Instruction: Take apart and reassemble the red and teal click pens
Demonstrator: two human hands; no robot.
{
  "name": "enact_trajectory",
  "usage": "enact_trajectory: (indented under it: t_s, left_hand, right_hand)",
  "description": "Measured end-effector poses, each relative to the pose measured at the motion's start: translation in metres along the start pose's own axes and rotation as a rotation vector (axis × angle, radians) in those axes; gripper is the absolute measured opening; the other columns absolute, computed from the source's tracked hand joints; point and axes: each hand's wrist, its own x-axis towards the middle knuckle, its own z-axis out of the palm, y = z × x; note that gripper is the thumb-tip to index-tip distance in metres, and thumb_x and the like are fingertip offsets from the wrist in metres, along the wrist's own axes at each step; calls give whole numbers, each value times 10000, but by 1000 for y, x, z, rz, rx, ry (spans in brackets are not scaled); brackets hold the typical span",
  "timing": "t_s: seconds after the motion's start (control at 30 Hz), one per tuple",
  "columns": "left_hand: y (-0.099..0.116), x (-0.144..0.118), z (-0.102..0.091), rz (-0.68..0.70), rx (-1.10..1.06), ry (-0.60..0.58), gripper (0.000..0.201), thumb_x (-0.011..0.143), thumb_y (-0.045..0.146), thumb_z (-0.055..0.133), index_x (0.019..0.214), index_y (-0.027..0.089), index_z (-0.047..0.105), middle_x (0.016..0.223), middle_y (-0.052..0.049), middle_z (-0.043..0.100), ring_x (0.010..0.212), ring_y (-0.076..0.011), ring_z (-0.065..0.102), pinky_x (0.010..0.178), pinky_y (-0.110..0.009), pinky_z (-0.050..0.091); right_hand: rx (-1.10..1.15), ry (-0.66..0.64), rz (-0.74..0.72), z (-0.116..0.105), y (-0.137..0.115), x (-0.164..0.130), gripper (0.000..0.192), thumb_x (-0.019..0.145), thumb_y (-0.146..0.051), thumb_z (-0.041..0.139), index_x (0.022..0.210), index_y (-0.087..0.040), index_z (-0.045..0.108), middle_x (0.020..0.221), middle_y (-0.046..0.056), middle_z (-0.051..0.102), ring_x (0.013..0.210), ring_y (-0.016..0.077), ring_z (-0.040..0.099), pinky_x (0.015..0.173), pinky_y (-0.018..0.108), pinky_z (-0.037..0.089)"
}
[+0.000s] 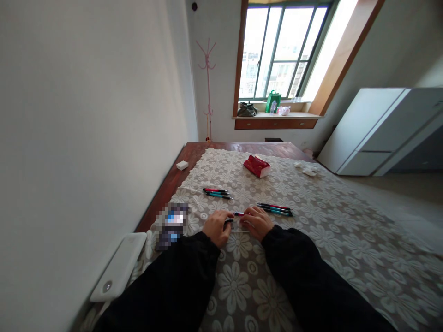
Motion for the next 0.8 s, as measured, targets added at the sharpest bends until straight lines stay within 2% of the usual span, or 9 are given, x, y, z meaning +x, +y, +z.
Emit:
enact_trajectory:
  t_s: [0.1, 0.2, 0.27, 0.47, 0.63, 0.73, 0.8]
  left_hand:
    - [0, 0, 0, -12, -11, 5, 295, 787, 109, 534, 1057, 203, 605, 1058, -45, 667, 984, -218, 578, 889, -347, 450]
    - [1, 0, 0, -16, -31, 9, 308, 789, 104, 536, 1074, 205, 593, 1054, -35, 672, 971, -209, 584, 883, -339, 450]
    - [1, 0, -1, -19, -41, 9, 312, 791, 106, 540, 1083, 205, 590, 1048, -33, 675, 965, -206, 587, 880, -336, 452]
    - [5, 0, -3, -30, -37, 8, 298, 798, 124, 549, 1080, 208, 598, 1047, -40, 677, 971, -212, 590, 874, -339, 456]
    - [4, 0, -2, -20, -28, 6, 291, 812, 133, 551, 1089, 207, 600, 1081, -45, 663, 989, -213, 585, 892, -342, 456]
    - [3, 0, -1, -10, -30, 19, 307, 827, 145, 556, 1124, 212, 593, 1116, -50, 647, 1017, -217, 576, 902, -347, 457]
    - [3, 0, -1, -3, -33, 28, 311, 836, 159, 565, 1141, 214, 587, 1129, -55, 641, 1032, -222, 572, 907, -358, 459]
  right_hand:
    - [12, 39, 35, -6, 3, 1, 91, 880, -175, 560, 849, -204, 640, 885, 55, 648, 863, 210, 547, 783, 331, 396]
    - [24, 125, 154, -14, 11, 1, 103, 904, -185, 500, 898, -180, 602, 837, 59, 640, 800, 198, 567, 759, 319, 419]
    - [13, 137, 191, -17, 18, 0, 119, 900, -174, 483, 915, -178, 601, 816, 55, 637, 770, 193, 575, 743, 316, 425]
    - [-69, 36, 141, -17, 25, -2, 264, 907, -118, 433, 831, -223, 663, 864, 54, 659, 862, 214, 576, 778, 329, 424]
    - [-84, -8, 145, -13, 23, -1, 147, 877, -201, 547, 966, -211, 664, 958, 73, 667, 945, 236, 573, 826, 346, 443]
    - [-88, -54, 132, -10, 24, -1, 109, 873, -207, 575, 923, -217, 670, 908, 60, 669, 905, 228, 582, 790, 338, 447]
    - [-75, -41, 110, -9, 23, -1, 116, 891, -203, 555, 888, -217, 671, 869, 54, 668, 868, 217, 588, 763, 332, 444]
